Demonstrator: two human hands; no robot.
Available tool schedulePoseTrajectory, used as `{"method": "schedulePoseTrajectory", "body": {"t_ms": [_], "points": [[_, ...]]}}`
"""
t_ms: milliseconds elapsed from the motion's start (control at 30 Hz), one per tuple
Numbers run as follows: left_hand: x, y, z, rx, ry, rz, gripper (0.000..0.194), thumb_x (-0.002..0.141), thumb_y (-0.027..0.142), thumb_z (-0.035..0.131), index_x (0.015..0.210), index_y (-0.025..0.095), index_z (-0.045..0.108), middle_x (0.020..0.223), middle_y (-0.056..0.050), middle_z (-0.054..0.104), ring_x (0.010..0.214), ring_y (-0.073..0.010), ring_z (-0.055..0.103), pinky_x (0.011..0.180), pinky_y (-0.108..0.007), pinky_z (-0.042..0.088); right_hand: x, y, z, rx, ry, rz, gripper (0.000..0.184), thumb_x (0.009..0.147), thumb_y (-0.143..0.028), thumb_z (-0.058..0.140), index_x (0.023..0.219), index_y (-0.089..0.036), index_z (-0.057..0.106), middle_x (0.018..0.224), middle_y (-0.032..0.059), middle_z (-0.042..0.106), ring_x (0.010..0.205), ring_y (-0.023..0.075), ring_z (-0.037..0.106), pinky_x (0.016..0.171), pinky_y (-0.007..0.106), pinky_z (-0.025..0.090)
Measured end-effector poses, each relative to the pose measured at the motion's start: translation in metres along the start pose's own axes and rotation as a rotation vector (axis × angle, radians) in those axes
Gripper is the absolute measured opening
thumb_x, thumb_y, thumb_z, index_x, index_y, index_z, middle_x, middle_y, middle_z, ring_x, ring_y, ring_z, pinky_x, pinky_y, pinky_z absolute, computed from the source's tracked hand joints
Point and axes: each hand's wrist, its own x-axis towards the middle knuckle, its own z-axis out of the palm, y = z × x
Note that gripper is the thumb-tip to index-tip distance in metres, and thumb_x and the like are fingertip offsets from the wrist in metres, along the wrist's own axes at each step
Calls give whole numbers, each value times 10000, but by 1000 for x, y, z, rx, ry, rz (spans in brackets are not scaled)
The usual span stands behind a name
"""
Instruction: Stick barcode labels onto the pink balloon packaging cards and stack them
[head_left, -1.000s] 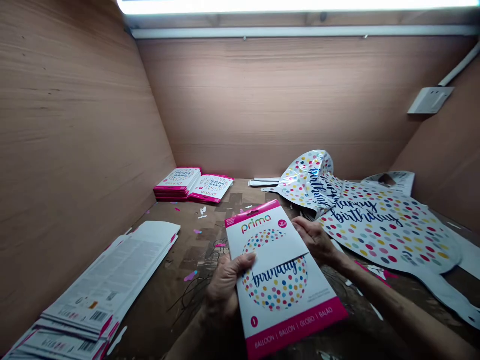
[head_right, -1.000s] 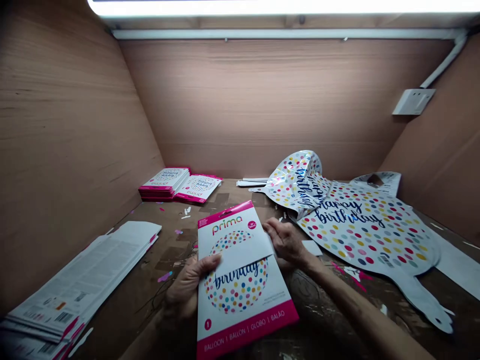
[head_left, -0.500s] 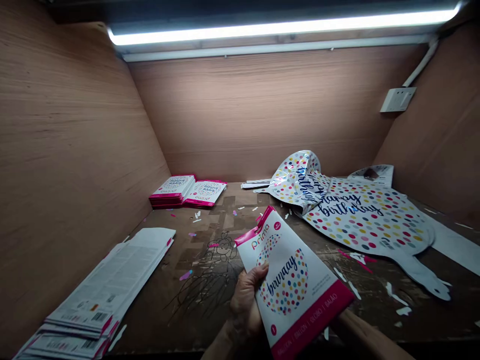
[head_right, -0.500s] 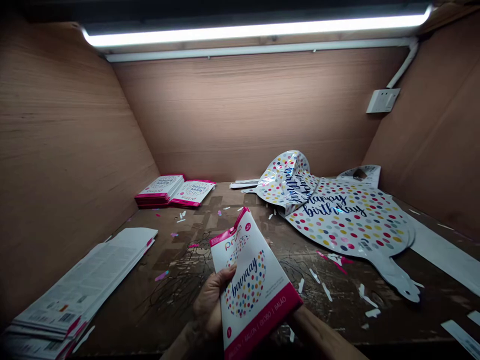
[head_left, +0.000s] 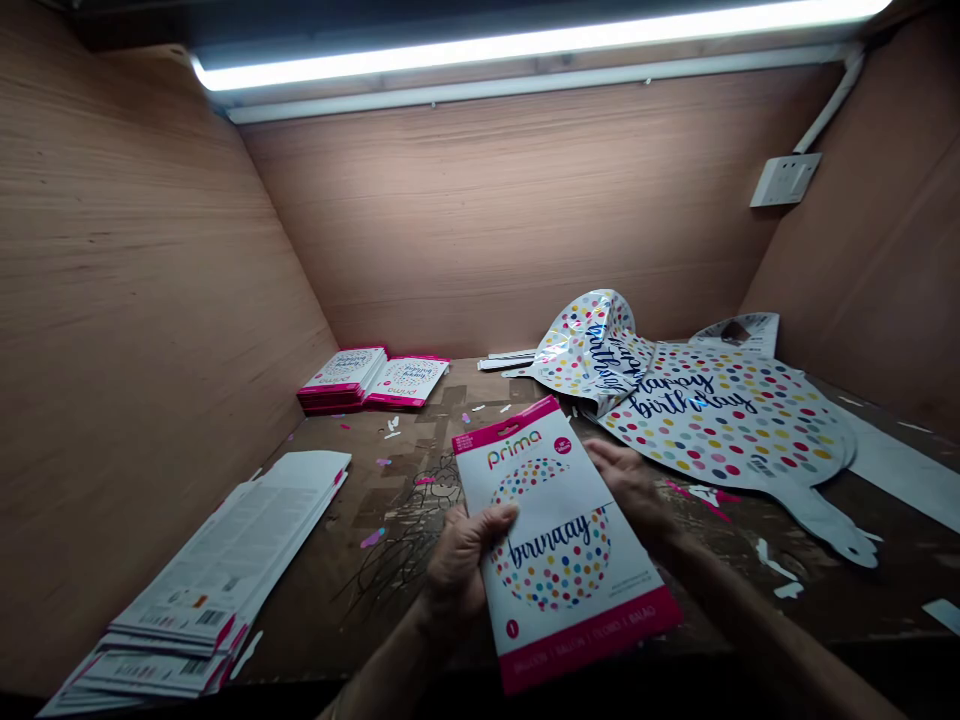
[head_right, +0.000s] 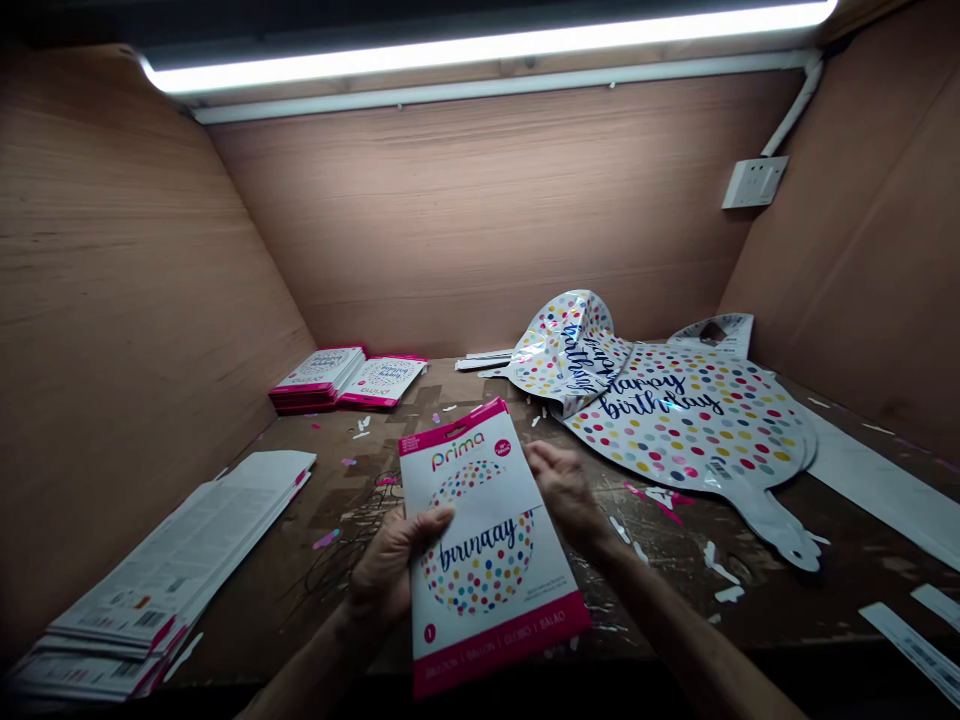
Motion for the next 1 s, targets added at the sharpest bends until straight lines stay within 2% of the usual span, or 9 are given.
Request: {"method": "schedulePoseTrajectory", "body": {"t_ms": [133,233,400,500,600,700,833,900,1000], "points": [[-2,18,-6,168,-44,86,244,625,98,690,863,53,663,804,-149,706,706,-283,666,703,-424,534,-8,-14,-17,9,-252,121,468,772,-529,541,775,-88,701,718,96,684,694,203,618,715,339,459],[-2,18,-4,267,-110,97,255,624,139,708,859,50,668,785,-140,702,686,-258,660,673,-387,536,-16,-13,-11,74,-364,266,348,645,-407,706,817,-104,714,751,80,695,753,222,628,747,348,462],[7,33,8,402,-151,77,263,615,205,730,826,67,658,719,-91,681,610,-186,628,600,-306,520,-22,5,9,254,-221,263,308,627,-311,730,870,-122,716,753,64,703,700,200,632,672,307,479],[7,50,7,428,-103,300,295,632,309,735,832,113,639,760,-64,670,655,-172,625,581,-274,510,-19,-2,3,297,-70,211,254,612,-282,743,816,-132,721,740,56,708,675,187,635,654,285,488],[-2,30,-4,243,60,462,357,712,490,629,753,136,615,745,-58,657,641,-177,624,576,-307,514,-14,-24,-11,366,67,145,242,568,-241,777,789,-157,724,736,43,712,689,188,648,670,275,507],[-9,-28,-13,19,-186,9,542,642,620,623,861,125,637,829,-129,679,805,-278,642,722,-426,503,-14,-42,-20,420,91,172,258,552,-214,794,798,-171,727,724,46,712,660,192,655,665,280,526],[-4,-72,-5,-263,-429,-50,707,525,605,712,1058,153,600,1100,-145,632,1102,-365,512,934,-517,372,-23,-38,-22,410,52,339,257,548,-216,799,781,-138,722,698,73,709,614,207,657,616,291,537],[3,-64,2,-316,-393,-114,579,649,556,650,1047,139,596,1097,-139,635,1123,-341,503,960,-503,353,-29,-27,-24,389,49,414,262,564,-222,790,793,-120,715,722,88,711,625,215,660,618,297,539],[14,-40,2,-279,-77,-89,330,731,385,637,942,137,583,942,-111,682,977,-282,602,884,-450,433,-36,-6,-29,373,44,506,251,598,-220,765,818,-114,704,798,105,714,672,231,666,656,325,542]]}}
